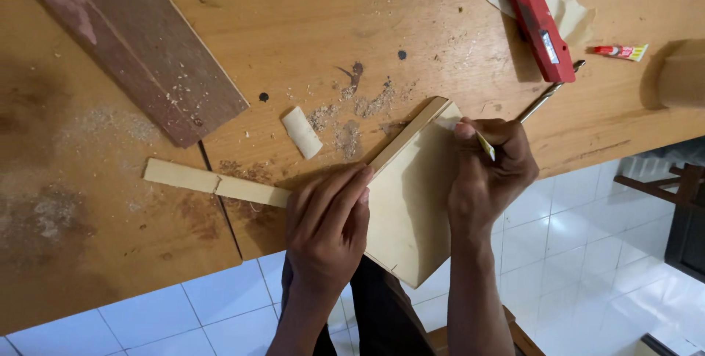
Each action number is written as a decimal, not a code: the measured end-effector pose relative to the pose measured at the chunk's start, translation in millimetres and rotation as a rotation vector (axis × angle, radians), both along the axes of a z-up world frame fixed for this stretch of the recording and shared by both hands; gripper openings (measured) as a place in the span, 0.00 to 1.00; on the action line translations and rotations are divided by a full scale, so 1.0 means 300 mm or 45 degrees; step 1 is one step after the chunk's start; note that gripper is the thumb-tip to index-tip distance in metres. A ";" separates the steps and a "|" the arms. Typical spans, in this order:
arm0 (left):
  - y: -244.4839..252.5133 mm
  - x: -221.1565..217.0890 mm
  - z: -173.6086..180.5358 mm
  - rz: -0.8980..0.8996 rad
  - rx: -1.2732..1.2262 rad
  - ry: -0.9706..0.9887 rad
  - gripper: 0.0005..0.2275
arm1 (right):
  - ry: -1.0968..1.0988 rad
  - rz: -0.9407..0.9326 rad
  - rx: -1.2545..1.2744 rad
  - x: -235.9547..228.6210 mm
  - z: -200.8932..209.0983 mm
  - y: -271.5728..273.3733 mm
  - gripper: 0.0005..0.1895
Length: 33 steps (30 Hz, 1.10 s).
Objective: The person assembles a small wooden box by fitting panels together and applying glue to the edges by hand.
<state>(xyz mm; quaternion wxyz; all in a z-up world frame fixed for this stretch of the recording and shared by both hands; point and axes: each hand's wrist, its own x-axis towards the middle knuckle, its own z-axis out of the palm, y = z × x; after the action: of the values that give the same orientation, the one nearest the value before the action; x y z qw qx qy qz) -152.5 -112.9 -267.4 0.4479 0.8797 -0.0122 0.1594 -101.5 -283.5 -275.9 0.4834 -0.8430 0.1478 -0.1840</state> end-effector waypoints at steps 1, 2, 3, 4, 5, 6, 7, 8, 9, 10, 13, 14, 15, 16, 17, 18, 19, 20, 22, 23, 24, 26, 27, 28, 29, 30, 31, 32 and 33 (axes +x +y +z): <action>0.000 0.001 0.000 0.003 0.005 -0.003 0.08 | -0.003 0.003 0.005 0.012 0.010 0.008 0.09; 0.001 0.002 0.000 0.001 -0.001 -0.004 0.08 | -0.016 -0.054 0.040 0.023 0.022 0.017 0.10; 0.002 0.002 0.002 0.001 -0.007 -0.004 0.08 | -0.027 -0.110 0.075 0.034 0.035 0.026 0.13; 0.009 -0.002 0.006 0.006 -0.003 -0.006 0.08 | -0.028 -0.106 0.079 0.052 0.044 0.012 0.13; 0.017 -0.002 0.008 -0.015 -0.018 0.005 0.11 | -0.093 -0.092 0.242 0.077 0.052 0.000 0.16; 0.025 -0.002 0.012 -0.035 -0.033 0.016 0.14 | -0.157 -0.077 0.406 0.101 0.061 -0.011 0.20; 0.039 -0.001 0.018 -0.026 -0.030 0.016 0.14 | -0.155 -0.069 0.409 0.120 0.069 -0.034 0.20; 0.053 -0.001 0.024 -0.075 -0.052 -0.001 0.15 | -0.062 0.015 0.323 0.138 0.076 -0.056 0.15; 0.069 0.003 0.030 -0.118 -0.070 -0.023 0.16 | 0.026 0.104 0.239 0.165 0.082 -0.076 0.11; 0.084 0.000 0.024 -0.104 -0.063 -0.028 0.16 | 0.022 0.119 0.246 0.186 0.075 -0.102 0.11; 0.143 -0.014 0.014 -0.143 0.036 -0.064 0.12 | 0.084 0.233 0.146 0.238 0.068 -0.151 0.11; 0.162 -0.014 0.015 -0.140 0.107 -0.078 0.09 | 0.138 0.293 -0.166 0.247 0.084 -0.159 0.09; 0.177 -0.014 0.014 -0.146 0.169 -0.091 0.07 | 0.193 0.342 -0.488 0.251 0.104 -0.175 0.07; 0.189 -0.019 0.007 -0.139 0.172 -0.092 0.07 | 0.190 0.348 -0.485 0.236 0.139 -0.156 0.07; 0.200 -0.020 -0.001 -0.130 0.208 -0.087 0.07 | 0.203 0.376 -0.785 0.221 0.176 -0.140 0.12; 0.212 -0.021 -0.011 -0.120 0.244 -0.082 0.07 | 0.216 0.403 -1.083 0.207 0.212 -0.123 0.19; 0.215 -0.007 0.013 -0.113 0.244 -0.083 0.07 | 0.212 0.409 -1.084 0.197 0.242 -0.083 0.19; 0.221 0.007 0.037 -0.122 0.208 -0.077 0.08 | 0.133 0.571 -0.995 0.186 0.271 -0.042 0.17; 0.228 0.049 0.046 -0.117 0.183 -0.081 0.10 | 0.036 0.740 -0.896 0.181 0.272 0.039 0.17; 0.222 0.064 0.035 -0.112 0.264 -0.064 0.14 | 0.248 0.844 -0.809 0.173 0.249 0.072 0.21; 0.216 0.080 0.023 -0.108 0.345 -0.047 0.19 | 0.460 0.948 -0.717 0.164 0.225 0.104 0.26; 0.228 0.105 0.016 -0.071 0.306 -0.026 0.14 | 0.436 1.003 -0.775 0.157 0.216 0.147 0.30; 0.230 0.116 0.013 -0.037 0.265 0.004 0.10 | 0.422 1.060 -0.831 0.155 0.213 0.165 0.34; 0.248 0.118 0.030 -0.028 0.263 0.005 0.10 | 0.420 1.068 -0.836 0.158 0.204 0.187 0.34; 0.266 0.113 0.047 -0.024 0.200 -0.029 0.12 | 0.330 1.107 -0.893 0.150 0.195 0.207 0.35; 0.283 0.109 0.065 -0.021 0.138 -0.063 0.15 | 0.240 1.145 -0.948 0.144 0.186 0.226 0.36; 0.239 0.005 0.085 -0.019 0.137 -0.059 0.15 | 0.243 1.149 -0.947 0.149 0.187 0.229 0.36; 0.194 -0.097 0.108 0.172 0.049 0.004 0.12 | 0.318 1.126 -0.876 0.155 0.190 0.230 0.31; 0.150 -0.193 0.130 0.360 -0.042 0.059 0.11 | 0.384 1.097 -0.806 0.167 0.194 0.232 0.26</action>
<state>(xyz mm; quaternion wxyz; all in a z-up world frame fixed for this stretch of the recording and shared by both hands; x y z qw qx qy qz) -210.5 -67.9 -228.5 0.4354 0.8687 0.1250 0.2007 -51.5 -213.9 -217.7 0.2114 -0.9483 -0.2054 0.1175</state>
